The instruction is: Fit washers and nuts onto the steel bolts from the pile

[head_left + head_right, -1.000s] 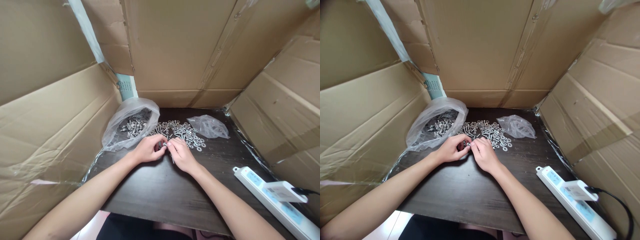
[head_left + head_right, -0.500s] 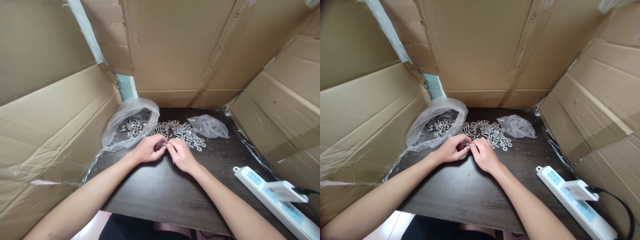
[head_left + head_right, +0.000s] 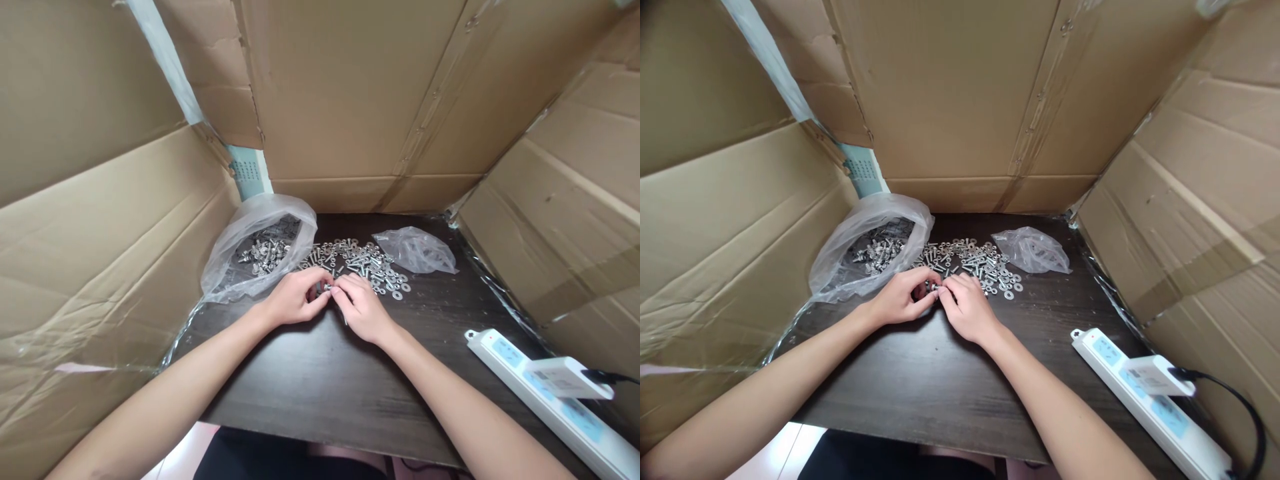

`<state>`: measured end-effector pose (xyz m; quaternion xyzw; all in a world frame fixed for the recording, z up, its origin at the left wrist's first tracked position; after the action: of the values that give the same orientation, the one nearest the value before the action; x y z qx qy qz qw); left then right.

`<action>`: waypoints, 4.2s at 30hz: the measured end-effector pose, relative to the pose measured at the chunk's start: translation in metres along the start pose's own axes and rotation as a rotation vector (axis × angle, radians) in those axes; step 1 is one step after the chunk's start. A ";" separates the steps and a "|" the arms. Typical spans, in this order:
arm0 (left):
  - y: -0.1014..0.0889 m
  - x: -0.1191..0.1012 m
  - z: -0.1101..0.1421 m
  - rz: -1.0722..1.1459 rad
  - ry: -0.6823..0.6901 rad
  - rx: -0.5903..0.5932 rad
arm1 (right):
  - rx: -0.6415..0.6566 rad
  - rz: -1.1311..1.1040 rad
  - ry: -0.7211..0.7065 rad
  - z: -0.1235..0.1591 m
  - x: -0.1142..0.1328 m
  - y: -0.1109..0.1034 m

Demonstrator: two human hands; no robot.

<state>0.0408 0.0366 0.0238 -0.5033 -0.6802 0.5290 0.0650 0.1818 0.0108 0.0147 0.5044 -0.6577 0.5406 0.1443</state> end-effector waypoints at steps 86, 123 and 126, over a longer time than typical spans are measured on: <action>0.001 0.005 -0.001 -0.020 -0.016 -0.016 | -0.096 -0.094 -0.022 -0.001 -0.001 -0.007; -0.001 0.001 -0.001 0.001 0.005 0.000 | -0.105 -0.124 0.023 -0.002 -0.001 -0.008; -0.002 -0.001 -0.001 -0.004 0.017 -0.010 | -0.094 -0.125 0.044 -0.001 -0.002 -0.008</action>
<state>0.0405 0.0371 0.0262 -0.5067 -0.6831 0.5213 0.0690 0.1891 0.0140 0.0181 0.5253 -0.6461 0.5101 0.2156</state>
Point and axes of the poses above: each hand's wrist, its own z-axis away from the middle knuckle, its own y-axis out of the palm, x = y × z, the point moved 6 cm from there along -z, towards the middle knuckle, and after that the axes turned 14 degrees about -z, right-handed, at the moved point
